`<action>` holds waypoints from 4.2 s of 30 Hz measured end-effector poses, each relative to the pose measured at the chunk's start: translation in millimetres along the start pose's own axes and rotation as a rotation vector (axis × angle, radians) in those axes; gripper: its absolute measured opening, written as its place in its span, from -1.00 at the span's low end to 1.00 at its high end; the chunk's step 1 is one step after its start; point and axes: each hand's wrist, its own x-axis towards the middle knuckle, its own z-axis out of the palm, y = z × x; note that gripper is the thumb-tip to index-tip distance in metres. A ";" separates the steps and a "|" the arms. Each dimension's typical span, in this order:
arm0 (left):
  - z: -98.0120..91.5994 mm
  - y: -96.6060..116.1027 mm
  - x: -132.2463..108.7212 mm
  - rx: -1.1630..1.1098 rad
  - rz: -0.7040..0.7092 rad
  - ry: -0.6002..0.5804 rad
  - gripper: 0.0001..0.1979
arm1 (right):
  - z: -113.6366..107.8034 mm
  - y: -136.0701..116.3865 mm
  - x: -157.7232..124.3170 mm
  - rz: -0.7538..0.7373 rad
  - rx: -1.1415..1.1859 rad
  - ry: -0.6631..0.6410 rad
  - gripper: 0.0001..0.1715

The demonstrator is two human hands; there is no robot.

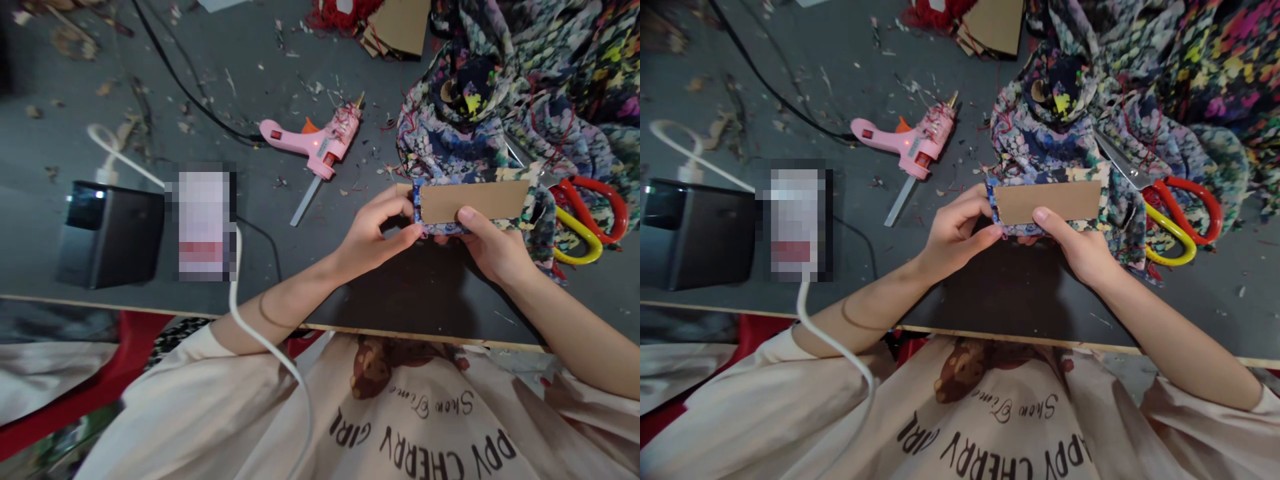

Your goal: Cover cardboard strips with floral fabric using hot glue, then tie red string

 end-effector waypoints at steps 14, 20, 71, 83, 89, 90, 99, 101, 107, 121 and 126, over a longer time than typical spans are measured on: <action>-1.3 2.1 -0.1 -0.087 -0.045 0.045 -0.68 | -11.2 11.4 -0.4 -0.006 -0.043 0.120 -0.51; -1.0 0.4 -0.3 -0.094 -0.060 0.081 -0.79 | -19.9 21.0 1.9 -0.064 -0.140 0.123 -0.45; -1.8 -1.7 -2.7 -0.051 0.123 0.054 -0.81 | -6.1 -2.3 6.8 -0.007 0.099 0.063 -0.67; 0.7 7.0 -3.2 0.027 0.153 0.059 -0.90 | -9.8 -7.8 -0.9 0.057 0.022 0.189 -0.68; -1.6 10.7 -3.5 0.091 0.172 0.061 -0.92 | -10.6 -6.7 -4.0 0.066 -0.027 0.217 -0.68; -1.7 10.8 -3.5 0.101 0.178 0.066 -0.92 | -10.2 -6.3 -4.2 0.067 -0.037 0.223 -0.68; -0.5 9.4 -2.3 0.147 0.211 0.085 -0.91 | -10.1 -6.7 -4.7 0.137 -0.055 0.266 -0.65; -0.3 8.6 -2.4 0.151 0.213 0.084 -0.91 | -10.2 -6.9 -4.3 0.128 -0.032 0.283 -0.67; -0.7 6.9 -2.2 0.148 0.213 0.080 -0.92 | -11.5 -5.3 -4.1 0.142 -0.029 0.282 -0.68; 1.6 5.8 -2.9 0.118 0.221 0.092 -0.92 | -9.5 -7.9 -2.3 0.184 -0.024 0.294 -0.63; 0.4 6.2 -3.5 0.097 0.197 0.076 -0.92 | -8.0 -7.4 -2.3 0.178 0.000 0.273 -0.65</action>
